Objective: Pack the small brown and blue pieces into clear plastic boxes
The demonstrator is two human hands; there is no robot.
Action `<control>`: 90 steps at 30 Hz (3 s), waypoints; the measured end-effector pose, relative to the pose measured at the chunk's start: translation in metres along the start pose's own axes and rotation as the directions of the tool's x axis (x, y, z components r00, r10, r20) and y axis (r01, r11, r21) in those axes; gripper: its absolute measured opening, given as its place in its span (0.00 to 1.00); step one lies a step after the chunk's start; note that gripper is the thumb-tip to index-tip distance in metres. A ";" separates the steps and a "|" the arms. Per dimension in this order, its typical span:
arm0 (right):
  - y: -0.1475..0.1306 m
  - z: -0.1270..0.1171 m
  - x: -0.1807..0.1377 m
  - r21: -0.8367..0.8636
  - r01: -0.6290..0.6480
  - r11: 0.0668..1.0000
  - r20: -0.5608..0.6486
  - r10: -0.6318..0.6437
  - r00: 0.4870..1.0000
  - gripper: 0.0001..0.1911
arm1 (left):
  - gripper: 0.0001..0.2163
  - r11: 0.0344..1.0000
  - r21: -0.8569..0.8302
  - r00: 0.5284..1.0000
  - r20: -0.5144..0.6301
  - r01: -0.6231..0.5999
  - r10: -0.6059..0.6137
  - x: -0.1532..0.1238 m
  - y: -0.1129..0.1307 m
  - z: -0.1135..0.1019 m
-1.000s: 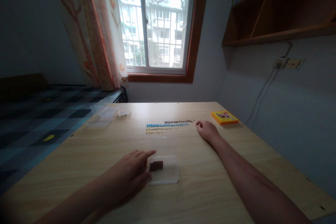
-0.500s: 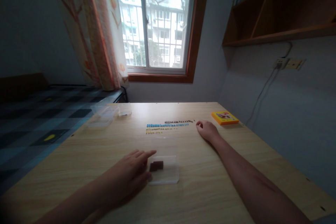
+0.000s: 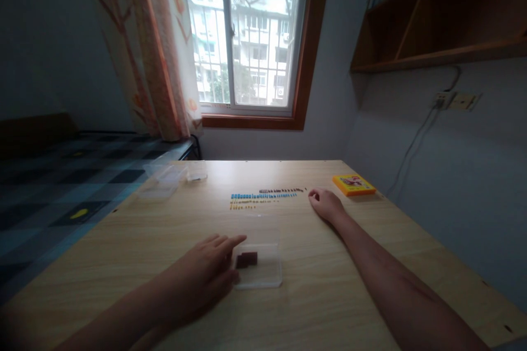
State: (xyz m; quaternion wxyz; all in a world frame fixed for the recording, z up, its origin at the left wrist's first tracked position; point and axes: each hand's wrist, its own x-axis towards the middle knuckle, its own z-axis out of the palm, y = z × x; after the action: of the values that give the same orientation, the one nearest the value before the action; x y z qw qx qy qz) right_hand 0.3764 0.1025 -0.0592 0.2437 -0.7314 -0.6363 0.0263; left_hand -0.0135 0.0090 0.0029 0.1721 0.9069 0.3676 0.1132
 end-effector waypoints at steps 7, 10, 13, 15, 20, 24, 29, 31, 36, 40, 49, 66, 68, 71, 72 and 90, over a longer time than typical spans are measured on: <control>0.000 0.000 0.000 0.007 -0.003 1.000 -0.002 0.003 1.000 0.08 | 0.26 1.000 -0.009 1.000 -0.006 -0.003 0.003 -0.001 -0.001 0.000; 0.000 0.001 0.001 0.013 -0.001 1.000 -0.005 0.001 1.000 0.08 | 0.26 1.000 -0.015 1.000 -0.007 0.001 -0.001 -0.001 -0.002 0.001; 0.001 0.001 0.000 0.021 0.001 1.000 -0.008 -0.001 1.000 0.08 | 0.26 1.000 -0.016 1.000 -0.007 0.000 0.000 -0.001 -0.002 0.001; 0.001 0.000 0.000 0.030 0.001 1.000 -0.008 -0.001 1.000 0.08 | 0.26 1.000 -0.016 1.000 -0.009 -0.007 0.007 0.000 -0.002 0.002; 0.003 -0.001 0.001 0.072 -0.001 0.997 0.009 0.000 1.000 0.09 | 0.26 1.000 -0.020 1.000 -0.006 -0.005 0.005 0.000 -0.003 0.002; 0.006 -0.001 0.003 0.108 -0.010 0.994 0.037 0.006 0.999 0.11 | 0.26 0.999 -0.034 1.000 -0.003 -0.005 0.005 0.000 -0.003 0.002; 0.011 0.001 0.005 0.157 -0.017 0.987 0.064 0.007 0.998 0.11 | 0.26 1.000 -0.025 1.000 0.005 0.006 -0.006 0.000 -0.001 0.000; 0.013 0.001 0.005 0.179 -0.021 0.984 0.066 0.010 0.998 0.10 | 0.26 1.000 -0.027 1.000 0.007 0.010 -0.009 0.000 -0.001 0.000; 0.016 -0.003 0.006 0.220 -0.022 0.975 0.046 0.012 0.999 0.11 | 0.26 1.000 -0.021 1.000 -0.001 0.003 -0.003 0.000 -0.002 0.001; 0.013 -0.005 0.004 0.201 -0.017 0.979 0.038 0.010 0.999 0.12 | 0.26 1.000 -0.015 1.000 -0.002 0.002 -0.002 0.000 0.000 -0.001; -0.012 -0.025 -0.007 0.201 0.046 0.978 0.074 -0.062 0.995 0.12 | 0.26 1.000 -0.001 1.000 0.021 0.012 -0.012 0.000 0.005 -0.004; -0.161 -0.062 -0.115 0.289 0.513 0.808 0.486 -0.586 0.649 0.11 | 0.25 1.000 0.025 1.000 0.002 -0.003 0.003 0.000 0.006 -0.002; -0.162 -0.059 -0.115 0.280 0.517 0.809 0.491 -0.583 0.647 0.10 | 0.25 1.000 0.025 1.000 0.002 -0.006 0.006 0.000 0.005 -0.002; -0.163 -0.056 -0.119 0.287 0.517 0.807 0.469 -0.588 0.659 0.08 | 0.25 1.000 0.021 1.000 -0.010 -0.019 0.019 0.000 0.003 -0.001; -0.164 -0.054 -0.120 0.290 0.518 0.805 0.458 -0.592 0.663 0.08 | 0.25 1.000 0.019 1.000 -0.014 -0.022 0.022 0.000 0.003 0.000; -0.023 -0.045 -0.009 0.195 0.094 0.976 -0.293 -0.034 0.955 0.16 | 0.26 1.000 -0.001 1.000 -0.010 -0.013 0.013 0.001 -0.002 0.003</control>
State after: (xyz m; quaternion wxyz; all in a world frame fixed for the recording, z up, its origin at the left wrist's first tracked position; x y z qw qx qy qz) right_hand 0.3695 0.0810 -0.0130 0.4092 -0.6771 -0.6112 -0.0225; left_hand -0.0131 0.0105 -0.0003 0.1699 0.9086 0.3624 0.1192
